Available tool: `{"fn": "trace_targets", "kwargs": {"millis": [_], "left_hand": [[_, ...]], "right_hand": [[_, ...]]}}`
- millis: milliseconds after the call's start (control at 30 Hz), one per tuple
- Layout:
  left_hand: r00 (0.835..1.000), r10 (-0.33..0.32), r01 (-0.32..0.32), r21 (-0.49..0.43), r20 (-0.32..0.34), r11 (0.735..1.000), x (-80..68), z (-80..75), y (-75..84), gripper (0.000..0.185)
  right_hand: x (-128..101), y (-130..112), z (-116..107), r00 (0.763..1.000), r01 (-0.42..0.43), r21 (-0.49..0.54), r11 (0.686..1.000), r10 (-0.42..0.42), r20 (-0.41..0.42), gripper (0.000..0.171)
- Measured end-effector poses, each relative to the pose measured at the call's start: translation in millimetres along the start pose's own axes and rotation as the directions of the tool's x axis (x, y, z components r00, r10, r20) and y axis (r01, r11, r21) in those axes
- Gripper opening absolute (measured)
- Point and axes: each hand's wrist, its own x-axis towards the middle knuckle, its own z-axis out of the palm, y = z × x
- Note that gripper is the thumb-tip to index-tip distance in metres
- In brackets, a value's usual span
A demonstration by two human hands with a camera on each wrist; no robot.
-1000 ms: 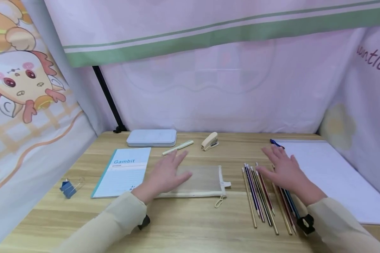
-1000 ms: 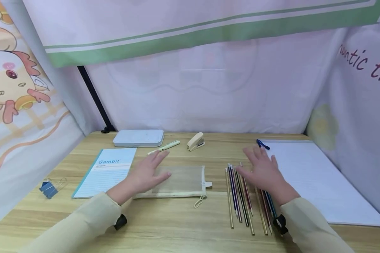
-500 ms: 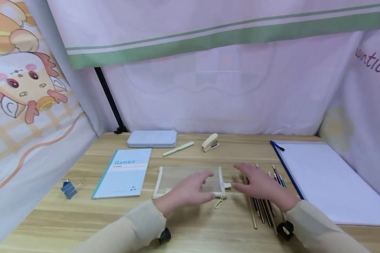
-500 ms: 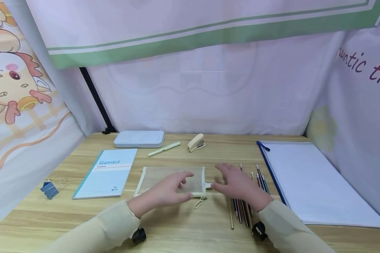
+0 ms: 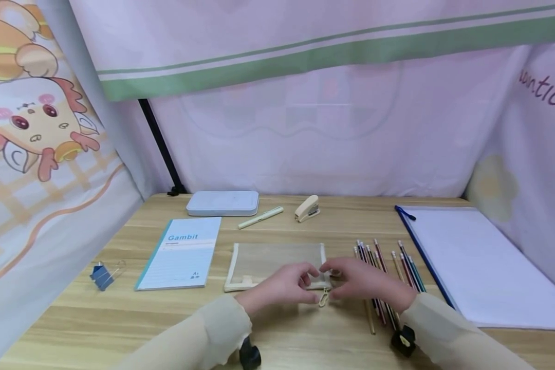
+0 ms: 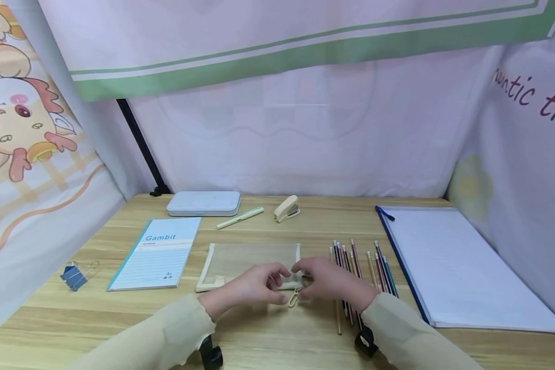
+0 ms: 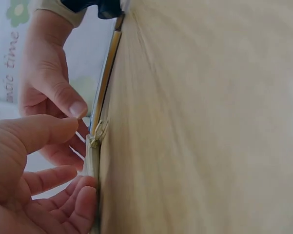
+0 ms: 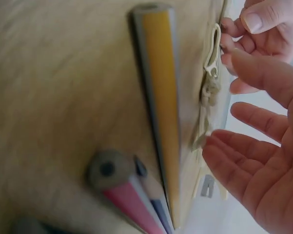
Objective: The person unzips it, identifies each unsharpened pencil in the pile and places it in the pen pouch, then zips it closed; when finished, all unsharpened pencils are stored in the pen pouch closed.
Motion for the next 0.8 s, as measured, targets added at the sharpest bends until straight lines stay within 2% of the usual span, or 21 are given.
{"fn": "trace_targets", "kwargs": {"millis": [100,267,467,700,800], "left_hand": [[1.000,-0.011,0.011,-0.010,-0.003,1.000,1.1,2.1,-2.8,0.043],[0.999,-0.023,0.023,-0.016,-0.029,1.000,2.5,6.1,-6.9,0.039],[0.998,-0.012,0.008,-0.059,-0.062,0.998,4.7,7.9,-10.6,0.034],[0.996,-0.041,0.031,-0.117,-0.080,0.993,11.4,9.9,-15.7,0.027],[0.994,-0.068,0.059,-0.106,-0.087,0.993,15.2,10.8,-15.9,0.026]], "right_hand": [[2.0,0.4,1.8,1.000,0.002,0.004,1.000,-0.002,-0.001,0.050],[5.5,2.5,3.3,1.000,0.011,-0.054,0.998,-0.012,-0.010,0.048],[12.9,1.6,5.5,0.999,0.027,-0.133,0.991,-0.031,-0.032,0.033],[19.1,4.5,4.1,0.999,-0.010,-0.070,0.998,0.008,-0.036,0.022],[21.0,8.2,4.1,0.999,-0.028,-0.034,0.999,0.026,-0.041,0.020]]}}
